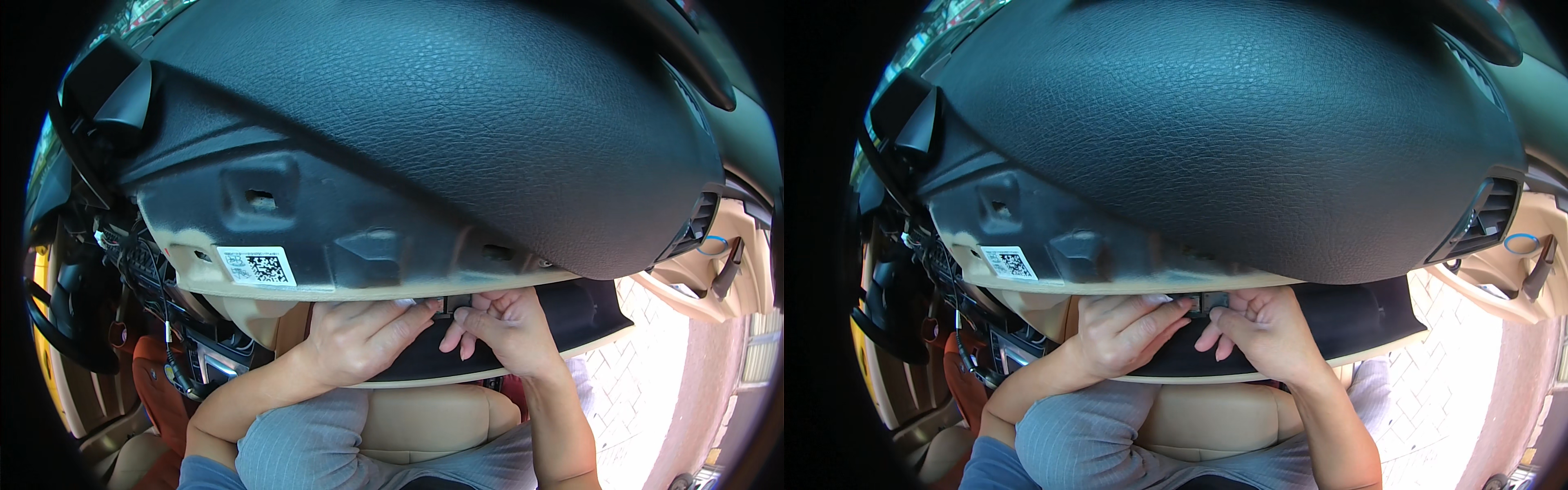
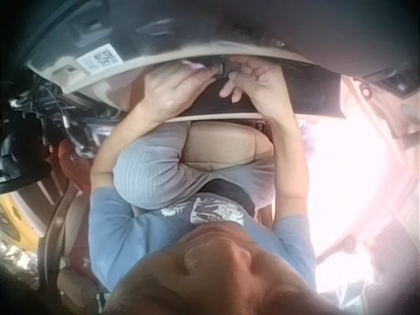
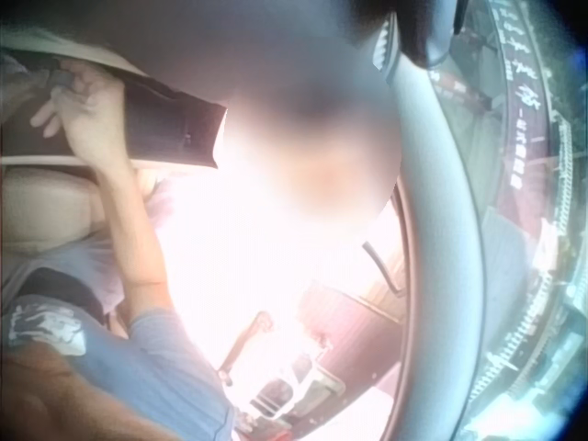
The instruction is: The person works under the dashboard, connecting a small black electronic module to a wiring harness and securing it with a screwdriver. They use a flashlight to illuminate the confined space and repeatedly adjust the connector and fastener.
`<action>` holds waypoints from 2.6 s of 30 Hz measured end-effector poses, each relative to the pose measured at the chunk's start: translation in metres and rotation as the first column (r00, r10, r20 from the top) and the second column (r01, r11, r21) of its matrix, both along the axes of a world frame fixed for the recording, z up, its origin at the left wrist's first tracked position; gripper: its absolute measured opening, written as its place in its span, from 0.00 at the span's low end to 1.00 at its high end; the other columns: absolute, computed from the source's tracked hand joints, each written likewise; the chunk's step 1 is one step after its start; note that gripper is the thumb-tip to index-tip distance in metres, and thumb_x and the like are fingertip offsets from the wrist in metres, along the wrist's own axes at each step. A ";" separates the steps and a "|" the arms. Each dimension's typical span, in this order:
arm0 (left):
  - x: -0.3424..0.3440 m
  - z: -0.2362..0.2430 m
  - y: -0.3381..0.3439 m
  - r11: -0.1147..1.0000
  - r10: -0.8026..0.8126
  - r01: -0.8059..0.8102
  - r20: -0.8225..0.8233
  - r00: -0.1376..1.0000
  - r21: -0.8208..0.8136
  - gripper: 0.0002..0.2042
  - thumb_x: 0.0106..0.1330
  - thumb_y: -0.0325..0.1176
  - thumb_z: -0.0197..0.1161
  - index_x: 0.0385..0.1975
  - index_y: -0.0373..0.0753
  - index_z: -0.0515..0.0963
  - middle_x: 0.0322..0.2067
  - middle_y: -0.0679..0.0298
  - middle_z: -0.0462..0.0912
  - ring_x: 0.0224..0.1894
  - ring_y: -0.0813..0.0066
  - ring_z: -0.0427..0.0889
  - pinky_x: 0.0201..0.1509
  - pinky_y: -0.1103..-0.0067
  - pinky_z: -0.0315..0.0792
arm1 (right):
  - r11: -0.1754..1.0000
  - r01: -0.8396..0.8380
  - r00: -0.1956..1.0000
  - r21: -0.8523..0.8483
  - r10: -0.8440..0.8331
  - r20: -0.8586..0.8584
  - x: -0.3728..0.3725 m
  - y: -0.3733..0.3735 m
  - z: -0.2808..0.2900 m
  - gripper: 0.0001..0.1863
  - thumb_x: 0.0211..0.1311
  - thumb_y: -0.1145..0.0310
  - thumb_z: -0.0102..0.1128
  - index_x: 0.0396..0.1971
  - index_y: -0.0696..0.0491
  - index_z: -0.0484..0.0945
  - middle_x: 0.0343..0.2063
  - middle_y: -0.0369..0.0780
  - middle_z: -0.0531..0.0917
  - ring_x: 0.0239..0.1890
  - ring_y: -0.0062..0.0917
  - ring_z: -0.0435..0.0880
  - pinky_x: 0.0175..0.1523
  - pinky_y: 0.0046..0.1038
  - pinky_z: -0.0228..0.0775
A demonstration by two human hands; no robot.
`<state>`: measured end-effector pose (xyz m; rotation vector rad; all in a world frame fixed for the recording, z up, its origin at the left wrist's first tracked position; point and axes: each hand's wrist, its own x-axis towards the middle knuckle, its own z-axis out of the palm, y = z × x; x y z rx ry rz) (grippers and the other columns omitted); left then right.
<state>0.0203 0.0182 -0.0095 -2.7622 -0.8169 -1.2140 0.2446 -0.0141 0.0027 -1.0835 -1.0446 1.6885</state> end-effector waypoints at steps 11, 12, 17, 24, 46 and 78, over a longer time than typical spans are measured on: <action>-0.001 0.001 0.000 0.979 -0.019 0.028 0.048 0.999 -0.203 0.16 0.51 0.27 0.78 0.42 0.37 0.89 0.40 0.60 0.89 0.39 0.63 0.88 0.42 0.71 0.79 | 1.000 0.000 0.999 -0.023 0.001 0.051 -0.003 0.000 -0.002 0.16 0.70 0.85 0.51 0.55 0.67 0.77 0.38 0.44 0.85 0.33 0.25 0.91 0.30 0.20 0.80; 0.000 0.000 0.000 0.979 -0.019 0.029 0.055 0.998 -0.202 0.15 0.52 0.27 0.78 0.41 0.37 0.89 0.40 0.60 0.89 0.39 0.63 0.88 0.41 0.71 0.79 | 1.000 0.004 0.998 -0.025 -0.002 0.064 -0.003 0.000 -0.002 0.16 0.70 0.85 0.51 0.55 0.67 0.77 0.38 0.44 0.85 0.33 0.25 0.91 0.30 0.20 0.80; 0.005 0.001 -0.001 0.965 -0.003 0.014 0.040 0.999 -0.262 0.12 0.55 0.25 0.76 0.40 0.37 0.88 0.40 0.59 0.88 0.38 0.61 0.87 0.40 0.69 0.79 | 0.999 -0.006 0.995 -0.047 0.010 0.102 -0.003 -0.001 0.000 0.18 0.71 0.84 0.51 0.58 0.67 0.76 0.46 0.45 0.85 0.34 0.25 0.91 0.31 0.20 0.81; 0.009 0.003 -0.003 0.941 0.005 0.001 0.016 1.000 -0.338 0.09 0.57 0.25 0.75 0.37 0.36 0.86 0.37 0.58 0.86 0.37 0.56 0.86 0.39 0.67 0.79 | 0.999 -0.021 0.996 -0.047 0.025 0.090 -0.002 -0.001 -0.001 0.19 0.71 0.85 0.50 0.59 0.67 0.75 0.55 0.48 0.84 0.35 0.24 0.91 0.33 0.21 0.82; 0.011 0.018 -0.003 0.877 0.045 -0.026 0.028 0.999 -0.480 0.06 0.61 0.22 0.73 0.37 0.33 0.88 0.36 0.56 0.90 0.35 0.63 0.89 0.39 0.74 0.82 | 0.998 -0.014 0.996 -0.061 0.020 0.086 -0.001 0.001 0.002 0.18 0.72 0.84 0.50 0.59 0.68 0.76 0.52 0.48 0.85 0.35 0.25 0.91 0.31 0.21 0.82; 0.022 0.042 0.000 0.904 0.013 -0.123 -0.260 0.965 -0.410 0.06 0.58 0.25 0.72 0.34 0.36 0.85 0.31 0.55 0.86 0.32 0.54 0.87 0.36 0.66 0.80 | 0.999 -0.022 0.995 -0.033 0.025 0.098 -0.003 0.001 0.000 0.17 0.73 0.82 0.50 0.58 0.71 0.75 0.43 0.48 0.86 0.34 0.26 0.91 0.31 0.22 0.82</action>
